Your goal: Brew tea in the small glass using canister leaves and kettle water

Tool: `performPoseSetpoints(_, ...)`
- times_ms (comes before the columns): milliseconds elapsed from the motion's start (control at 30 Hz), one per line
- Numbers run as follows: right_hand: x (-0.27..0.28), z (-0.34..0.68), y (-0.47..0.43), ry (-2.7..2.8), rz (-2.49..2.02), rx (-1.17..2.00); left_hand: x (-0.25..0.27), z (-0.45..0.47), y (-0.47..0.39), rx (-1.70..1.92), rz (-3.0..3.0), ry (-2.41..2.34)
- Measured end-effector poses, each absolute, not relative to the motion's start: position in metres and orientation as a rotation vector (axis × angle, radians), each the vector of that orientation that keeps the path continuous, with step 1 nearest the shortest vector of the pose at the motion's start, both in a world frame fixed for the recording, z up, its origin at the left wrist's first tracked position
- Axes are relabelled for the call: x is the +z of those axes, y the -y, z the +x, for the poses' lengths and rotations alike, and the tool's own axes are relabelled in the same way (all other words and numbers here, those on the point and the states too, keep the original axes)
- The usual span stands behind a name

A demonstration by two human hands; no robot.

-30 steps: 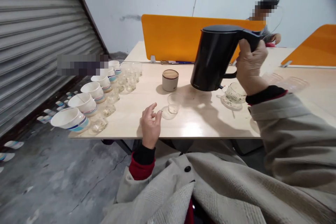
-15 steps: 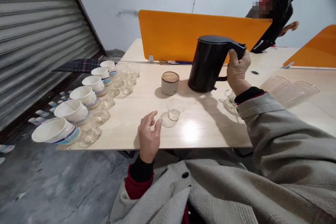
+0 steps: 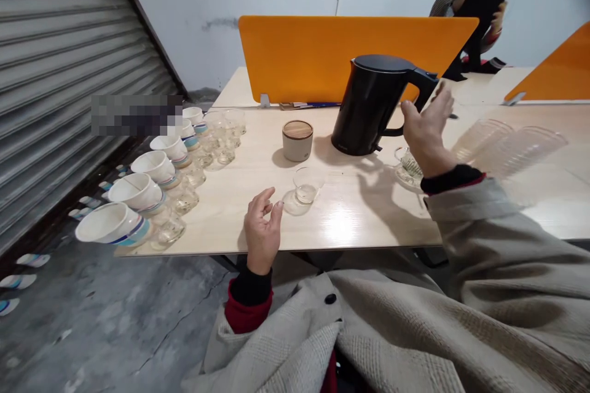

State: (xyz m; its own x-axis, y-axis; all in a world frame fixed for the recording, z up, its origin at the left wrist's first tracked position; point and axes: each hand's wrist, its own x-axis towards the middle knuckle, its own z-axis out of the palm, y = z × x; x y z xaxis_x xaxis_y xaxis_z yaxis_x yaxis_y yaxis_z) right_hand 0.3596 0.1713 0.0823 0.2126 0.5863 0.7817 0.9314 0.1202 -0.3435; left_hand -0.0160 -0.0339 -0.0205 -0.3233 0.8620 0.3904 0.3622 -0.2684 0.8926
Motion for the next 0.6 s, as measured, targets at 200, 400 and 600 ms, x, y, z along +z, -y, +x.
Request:
performPoseSetpoints(200,0.027,0.292,-0.052,1.789,-1.396,0.097,-0.022,-0.018,0.022,1.457,1.512,-1.56)
performPoseSetpoints(400,-0.011,0.236,-0.024,2.117,-1.299,0.585,-0.023,-0.01,0.005,1.262,1.669,-1.512)
performPoseSetpoints(600,-0.011,0.215,-0.023,2.206,-1.224,0.541,-0.015,-0.007,0.008,1.123,1.836,-1.549)
